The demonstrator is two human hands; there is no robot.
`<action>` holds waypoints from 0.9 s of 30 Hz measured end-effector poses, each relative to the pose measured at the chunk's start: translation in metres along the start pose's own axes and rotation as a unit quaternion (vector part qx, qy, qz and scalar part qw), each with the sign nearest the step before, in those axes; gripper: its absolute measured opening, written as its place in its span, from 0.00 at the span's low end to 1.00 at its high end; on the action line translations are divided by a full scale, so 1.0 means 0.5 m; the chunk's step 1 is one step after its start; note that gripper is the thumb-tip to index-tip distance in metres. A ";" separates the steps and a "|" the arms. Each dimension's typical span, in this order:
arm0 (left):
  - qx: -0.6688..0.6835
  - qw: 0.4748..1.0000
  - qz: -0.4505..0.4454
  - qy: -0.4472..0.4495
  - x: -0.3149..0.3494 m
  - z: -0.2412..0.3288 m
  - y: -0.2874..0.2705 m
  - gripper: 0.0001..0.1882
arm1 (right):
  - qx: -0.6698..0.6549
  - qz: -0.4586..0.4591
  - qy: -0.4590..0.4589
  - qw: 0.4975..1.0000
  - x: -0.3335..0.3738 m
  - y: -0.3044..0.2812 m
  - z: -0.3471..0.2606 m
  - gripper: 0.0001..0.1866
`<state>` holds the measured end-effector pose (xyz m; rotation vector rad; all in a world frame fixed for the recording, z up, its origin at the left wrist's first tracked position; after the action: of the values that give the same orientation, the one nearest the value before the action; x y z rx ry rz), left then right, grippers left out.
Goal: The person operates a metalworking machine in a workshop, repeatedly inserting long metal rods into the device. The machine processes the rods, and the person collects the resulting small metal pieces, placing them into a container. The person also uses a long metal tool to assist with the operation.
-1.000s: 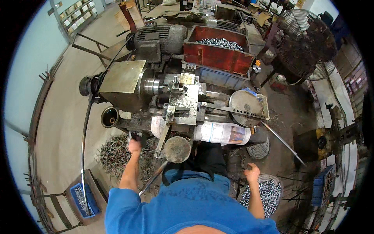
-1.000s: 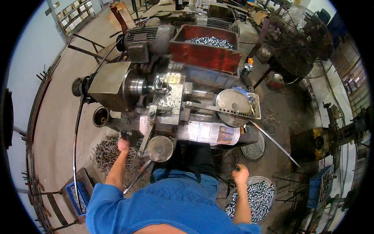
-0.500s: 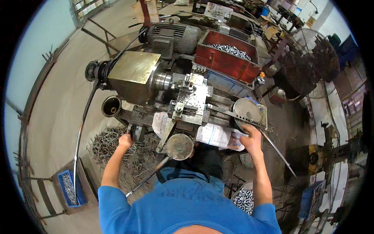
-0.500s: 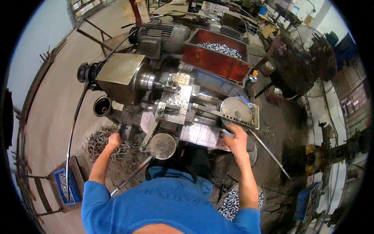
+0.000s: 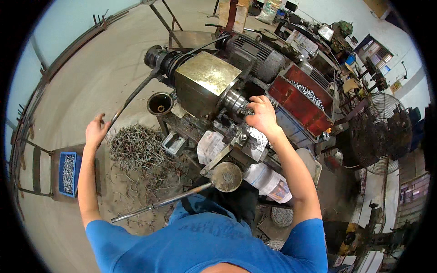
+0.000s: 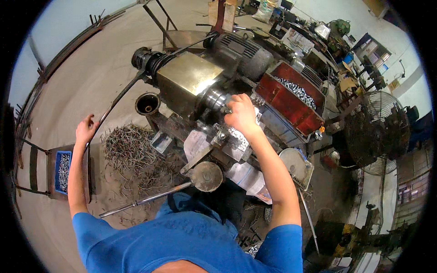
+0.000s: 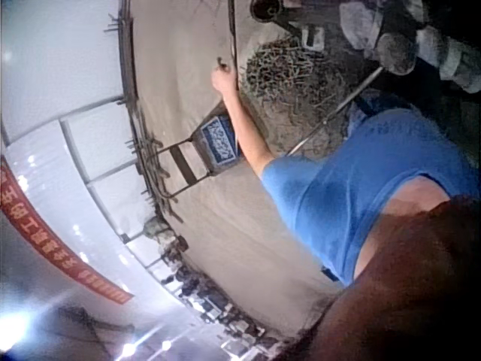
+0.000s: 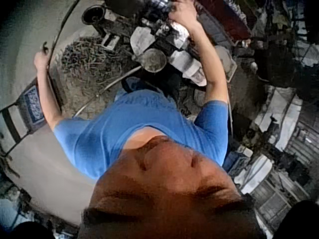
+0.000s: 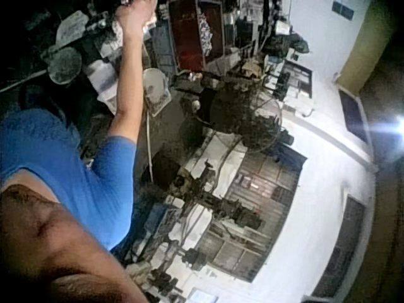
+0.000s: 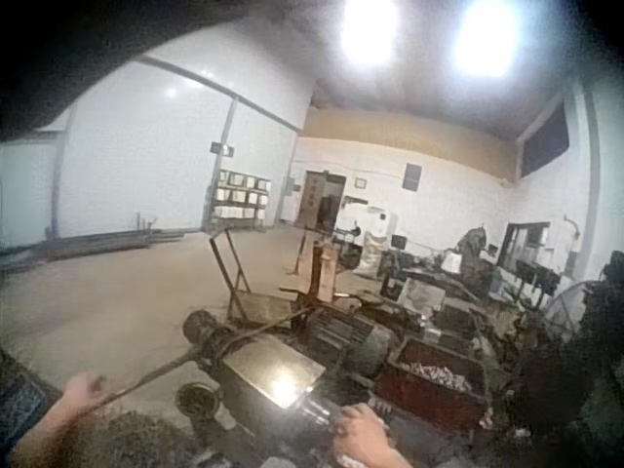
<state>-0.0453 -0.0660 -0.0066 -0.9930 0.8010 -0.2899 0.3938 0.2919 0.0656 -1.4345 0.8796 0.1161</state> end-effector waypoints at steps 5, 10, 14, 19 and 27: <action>-0.081 0.987 -0.130 -0.051 0.028 -0.054 0.062 0.21 | 0.084 -0.088 -0.021 0.992 -0.016 0.033 0.003 0.14; -0.156 0.980 -0.112 -0.043 -0.037 -0.118 0.064 0.14 | 0.085 -0.118 -0.011 0.989 -0.027 0.057 -0.006 0.14; -0.169 0.978 -0.113 -0.048 -0.057 -0.142 0.088 0.14 | 0.081 -0.157 0.013 0.984 -0.037 0.062 -0.012 0.11; -0.135 0.978 -0.140 -0.081 -0.018 -0.143 0.096 0.15 | 0.098 -0.167 0.001 0.981 -0.040 0.089 -0.004 0.12; -0.089 0.985 -0.111 -0.096 0.126 0.027 0.024 0.22 | 0.101 -0.192 0.009 0.976 -0.040 0.076 -0.019 0.10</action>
<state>0.0059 -0.0861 -0.0418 -1.2623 0.5478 -0.3111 0.3544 0.2991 0.0480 -1.3892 0.5956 -0.2695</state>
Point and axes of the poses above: each hand's wrist, its own x-axis away from the middle knuckle, its own y-axis out of the palm, z = x × y, the point moved 4 cm from there along -x, towards the middle knuckle, and after that the axes turned 11 degrees about z, right-handed, at the moved point
